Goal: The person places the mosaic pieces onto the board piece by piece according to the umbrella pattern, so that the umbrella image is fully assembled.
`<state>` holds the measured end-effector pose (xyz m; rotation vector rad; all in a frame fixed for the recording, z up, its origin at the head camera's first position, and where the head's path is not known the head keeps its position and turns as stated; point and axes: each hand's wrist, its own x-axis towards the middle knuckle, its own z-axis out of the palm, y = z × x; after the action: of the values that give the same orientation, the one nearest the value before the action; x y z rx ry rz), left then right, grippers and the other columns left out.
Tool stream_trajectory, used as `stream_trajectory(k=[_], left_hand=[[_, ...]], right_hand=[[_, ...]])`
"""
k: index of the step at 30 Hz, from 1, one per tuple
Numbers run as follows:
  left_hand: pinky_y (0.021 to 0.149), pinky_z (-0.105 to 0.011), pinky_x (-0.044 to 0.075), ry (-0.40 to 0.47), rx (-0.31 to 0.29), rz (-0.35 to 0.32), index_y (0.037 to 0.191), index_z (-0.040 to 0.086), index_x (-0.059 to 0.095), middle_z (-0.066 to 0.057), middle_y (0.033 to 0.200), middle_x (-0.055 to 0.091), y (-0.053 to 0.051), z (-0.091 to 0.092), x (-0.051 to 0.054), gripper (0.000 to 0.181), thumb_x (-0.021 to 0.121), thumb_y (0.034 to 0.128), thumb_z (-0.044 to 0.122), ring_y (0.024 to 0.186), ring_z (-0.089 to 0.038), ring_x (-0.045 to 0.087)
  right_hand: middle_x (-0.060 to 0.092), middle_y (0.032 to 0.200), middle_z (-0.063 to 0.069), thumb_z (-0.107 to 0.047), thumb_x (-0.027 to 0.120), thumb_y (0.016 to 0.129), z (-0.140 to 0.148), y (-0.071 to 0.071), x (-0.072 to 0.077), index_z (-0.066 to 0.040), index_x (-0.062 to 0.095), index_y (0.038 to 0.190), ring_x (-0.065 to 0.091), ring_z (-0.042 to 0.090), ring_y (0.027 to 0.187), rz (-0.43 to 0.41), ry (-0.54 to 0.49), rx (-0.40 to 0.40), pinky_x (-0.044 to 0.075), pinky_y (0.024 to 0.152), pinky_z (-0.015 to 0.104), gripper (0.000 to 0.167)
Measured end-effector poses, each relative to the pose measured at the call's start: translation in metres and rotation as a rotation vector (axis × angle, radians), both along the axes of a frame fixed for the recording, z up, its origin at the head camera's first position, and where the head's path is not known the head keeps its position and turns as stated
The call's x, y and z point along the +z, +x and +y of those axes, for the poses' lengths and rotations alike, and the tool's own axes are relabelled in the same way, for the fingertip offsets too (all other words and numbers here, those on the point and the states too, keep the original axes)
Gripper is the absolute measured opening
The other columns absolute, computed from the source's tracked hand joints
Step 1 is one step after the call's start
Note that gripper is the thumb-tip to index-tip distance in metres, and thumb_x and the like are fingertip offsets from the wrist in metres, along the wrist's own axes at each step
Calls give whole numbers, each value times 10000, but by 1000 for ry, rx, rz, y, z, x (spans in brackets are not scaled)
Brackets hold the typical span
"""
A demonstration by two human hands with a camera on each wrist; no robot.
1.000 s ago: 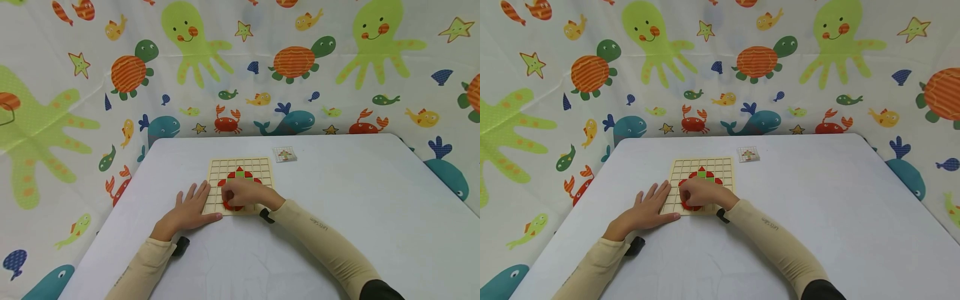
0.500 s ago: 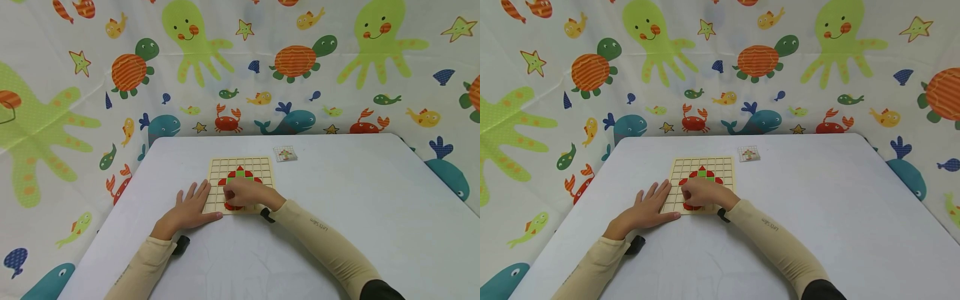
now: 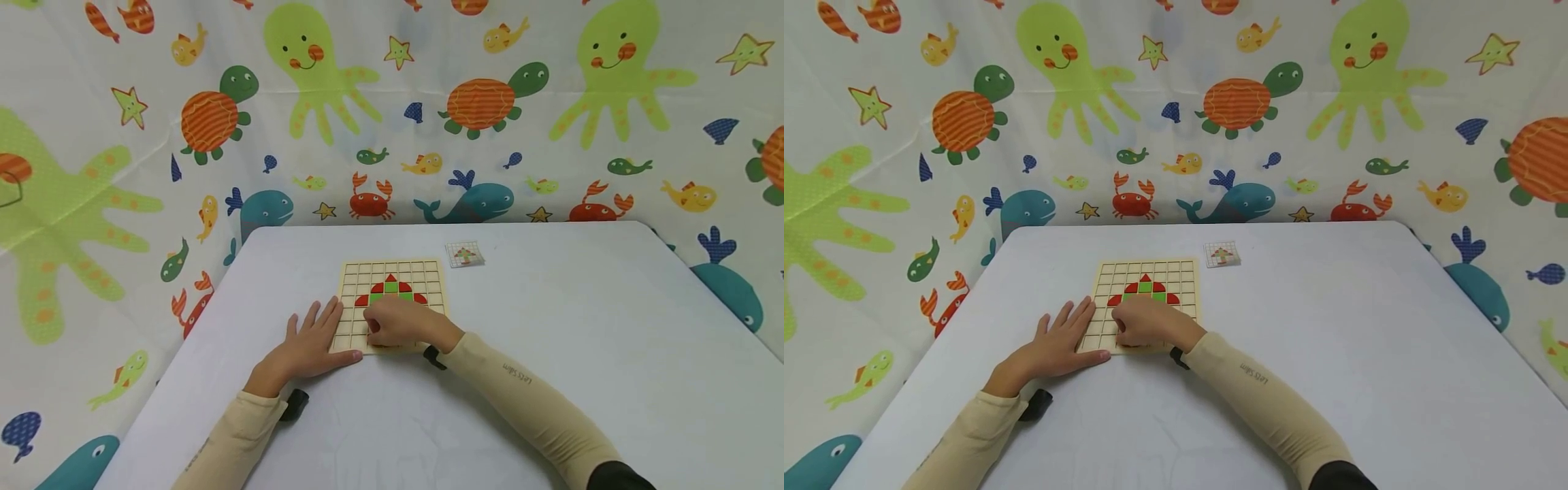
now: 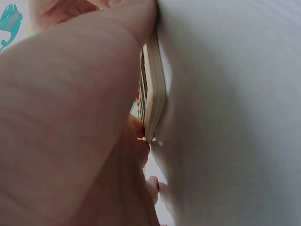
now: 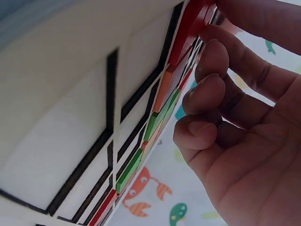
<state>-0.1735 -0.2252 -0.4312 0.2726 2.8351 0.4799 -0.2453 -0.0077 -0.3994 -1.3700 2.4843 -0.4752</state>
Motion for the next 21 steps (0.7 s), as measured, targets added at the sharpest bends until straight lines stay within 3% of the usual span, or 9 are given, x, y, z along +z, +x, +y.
stream_trajectory(k=[5,12,17,21], left_hand=[[1182,-783,-20,9,-6,6,1703,9,179,-195,1778,107,0,1,-1,1178,681,911,723,1605,-509,11],[1184,-783,-7,5,-18,7,1701,8,188,-192,1777,117,0,6,-5,1165,677,917,718,1605,-511,22],[1184,-783,-8,7,-20,7,1695,-9,195,-204,1773,126,2,4,-8,1163,688,919,703,1601,-519,30],[1186,-781,-10,10,-8,5,1694,-10,195,-210,1772,126,4,3,-9,1171,694,909,702,1601,-519,29]], right_hand=[[600,731,-70,-158,771,992,1,2,1,-150,633,818,555,115,708,14,0,-11,453,680,252,222],[597,757,-72,-170,734,1030,14,-4,0,-153,666,859,544,108,732,-35,-12,-36,465,686,246,185],[551,705,-42,-134,693,1051,33,-13,16,-106,689,859,517,121,685,-79,-152,-76,432,656,273,194],[538,697,-25,-142,666,1069,56,-25,33,-62,704,880,508,134,666,-75,-229,-175,426,644,285,209]])
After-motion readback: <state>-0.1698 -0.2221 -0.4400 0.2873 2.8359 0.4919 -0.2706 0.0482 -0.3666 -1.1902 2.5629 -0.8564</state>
